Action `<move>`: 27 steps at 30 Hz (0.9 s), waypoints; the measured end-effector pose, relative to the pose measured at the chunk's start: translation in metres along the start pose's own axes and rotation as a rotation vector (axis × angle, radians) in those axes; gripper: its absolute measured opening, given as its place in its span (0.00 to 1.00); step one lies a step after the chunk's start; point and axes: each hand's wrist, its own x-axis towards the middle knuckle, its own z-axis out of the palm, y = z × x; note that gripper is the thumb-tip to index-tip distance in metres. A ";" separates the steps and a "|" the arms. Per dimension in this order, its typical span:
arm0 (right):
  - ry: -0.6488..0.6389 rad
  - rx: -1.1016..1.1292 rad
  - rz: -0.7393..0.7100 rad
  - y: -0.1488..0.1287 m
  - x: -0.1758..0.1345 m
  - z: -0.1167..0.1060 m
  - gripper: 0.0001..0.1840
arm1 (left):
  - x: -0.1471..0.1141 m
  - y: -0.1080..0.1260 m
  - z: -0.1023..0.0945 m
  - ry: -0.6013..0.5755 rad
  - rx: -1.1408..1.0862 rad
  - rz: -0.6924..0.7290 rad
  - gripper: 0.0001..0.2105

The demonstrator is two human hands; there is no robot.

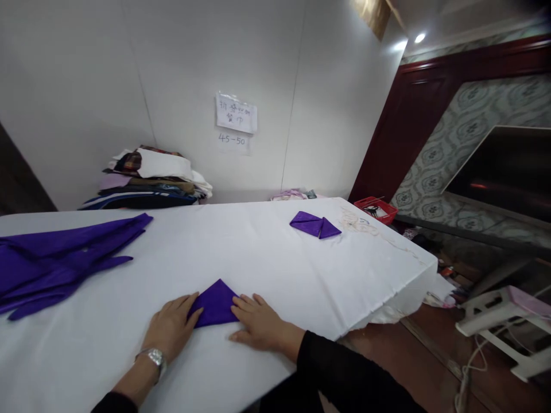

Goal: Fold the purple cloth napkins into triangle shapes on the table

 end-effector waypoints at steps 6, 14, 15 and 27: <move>0.000 0.254 0.058 0.005 0.000 -0.009 0.33 | 0.018 0.006 -0.018 -0.283 -0.222 -0.104 0.15; 0.130 0.921 0.278 0.025 0.031 -0.011 0.57 | 0.007 0.022 -0.026 -0.348 -0.395 0.068 0.11; 0.119 0.994 0.284 0.025 0.035 -0.011 0.59 | 0.007 0.026 -0.028 -0.355 -0.403 0.094 0.11; 0.280 1.299 0.447 0.043 0.018 -0.046 0.21 | 0.054 0.091 -0.031 -0.325 -0.316 0.251 0.05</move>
